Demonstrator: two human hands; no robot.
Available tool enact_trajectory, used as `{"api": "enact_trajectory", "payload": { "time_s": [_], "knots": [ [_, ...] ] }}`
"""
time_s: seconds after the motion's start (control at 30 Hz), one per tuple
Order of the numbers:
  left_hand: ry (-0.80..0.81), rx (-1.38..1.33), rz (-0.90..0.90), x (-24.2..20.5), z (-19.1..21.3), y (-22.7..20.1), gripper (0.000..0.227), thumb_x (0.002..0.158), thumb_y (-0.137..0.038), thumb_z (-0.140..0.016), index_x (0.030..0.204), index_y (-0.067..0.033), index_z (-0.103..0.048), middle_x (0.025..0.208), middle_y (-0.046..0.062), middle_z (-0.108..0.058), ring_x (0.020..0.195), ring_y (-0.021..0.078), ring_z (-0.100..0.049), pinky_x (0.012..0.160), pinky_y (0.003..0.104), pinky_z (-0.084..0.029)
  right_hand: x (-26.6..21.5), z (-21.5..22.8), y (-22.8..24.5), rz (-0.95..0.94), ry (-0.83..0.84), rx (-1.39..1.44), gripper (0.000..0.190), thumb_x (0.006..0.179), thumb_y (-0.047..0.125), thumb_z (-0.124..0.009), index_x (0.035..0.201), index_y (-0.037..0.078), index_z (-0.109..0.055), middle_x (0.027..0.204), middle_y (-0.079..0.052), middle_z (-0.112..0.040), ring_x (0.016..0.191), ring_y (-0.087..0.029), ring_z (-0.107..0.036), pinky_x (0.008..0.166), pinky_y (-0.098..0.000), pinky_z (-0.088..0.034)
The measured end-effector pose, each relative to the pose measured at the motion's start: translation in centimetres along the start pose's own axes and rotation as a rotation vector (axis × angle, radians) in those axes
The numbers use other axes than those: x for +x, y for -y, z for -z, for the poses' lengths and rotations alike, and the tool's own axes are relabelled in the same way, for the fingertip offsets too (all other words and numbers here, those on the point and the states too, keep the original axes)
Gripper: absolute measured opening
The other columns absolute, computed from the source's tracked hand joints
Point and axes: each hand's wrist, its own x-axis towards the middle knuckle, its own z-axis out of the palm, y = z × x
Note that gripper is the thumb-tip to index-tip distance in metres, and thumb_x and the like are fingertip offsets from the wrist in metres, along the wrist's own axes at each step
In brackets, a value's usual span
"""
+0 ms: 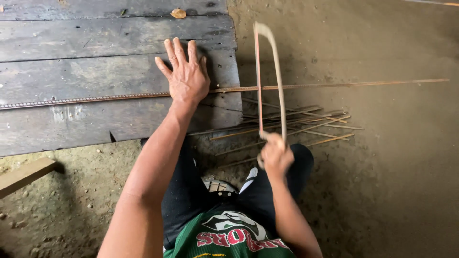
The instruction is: Sawing a metal rebar with a manual hacksaw on a wooden workbench
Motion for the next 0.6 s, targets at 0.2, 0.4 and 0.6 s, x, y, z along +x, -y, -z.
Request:
{"api": "enact_trajectory", "payload": {
  "time_s": [0.2, 0.4, 0.6],
  "knots": [
    [-0.028, 0.029, 0.003, 0.1, 0.1, -0.1, 0.054, 0.107, -0.038, -0.045, 0.153, -0.0109, -0.041, 0.164, 0.026, -0.029, 0.152, 0.0433, -0.013, 0.114, 0.076, -0.010, 2.1, -1.1, 2.1, 0.308, 0.048, 0.305, 0.037, 0.110, 0.029, -0.038, 0.104, -0.001, -0.058, 0.056, 0.005, -0.029, 0.042, -0.005, -0.031, 0.037, -0.0234, -0.032],
    [0.053, 0.015, 0.055, 0.3, 0.3, -0.2, 0.054, 0.108, -0.036, -0.041, 0.156, -0.0115, -0.036, 0.167, 0.025, -0.021, 0.154, 0.0416, -0.006, 0.116, 0.074, -0.005, -9.3, 6.8, -4.5, 0.179, 0.001, 0.101, 0.042, 0.107, 0.021, -0.039, 0.106, -0.007, -0.070, 0.055, 0.002, -0.040, 0.042, -0.008, -0.039, 0.039, -0.0254, -0.034],
    [0.038, 0.026, 0.033, 0.1, 0.4, -0.3, 0.055, 0.109, -0.038, -0.038, 0.157, -0.0114, -0.036, 0.167, 0.025, -0.022, 0.154, 0.0414, -0.007, 0.115, 0.074, -0.007, -2.6, 0.9, 0.2, 0.153, -0.009, 0.017, 0.055, 0.105, 0.034, -0.034, 0.110, 0.001, -0.077, 0.053, 0.005, -0.034, 0.044, -0.008, -0.037, 0.041, -0.0256, -0.033]
  ]
}}
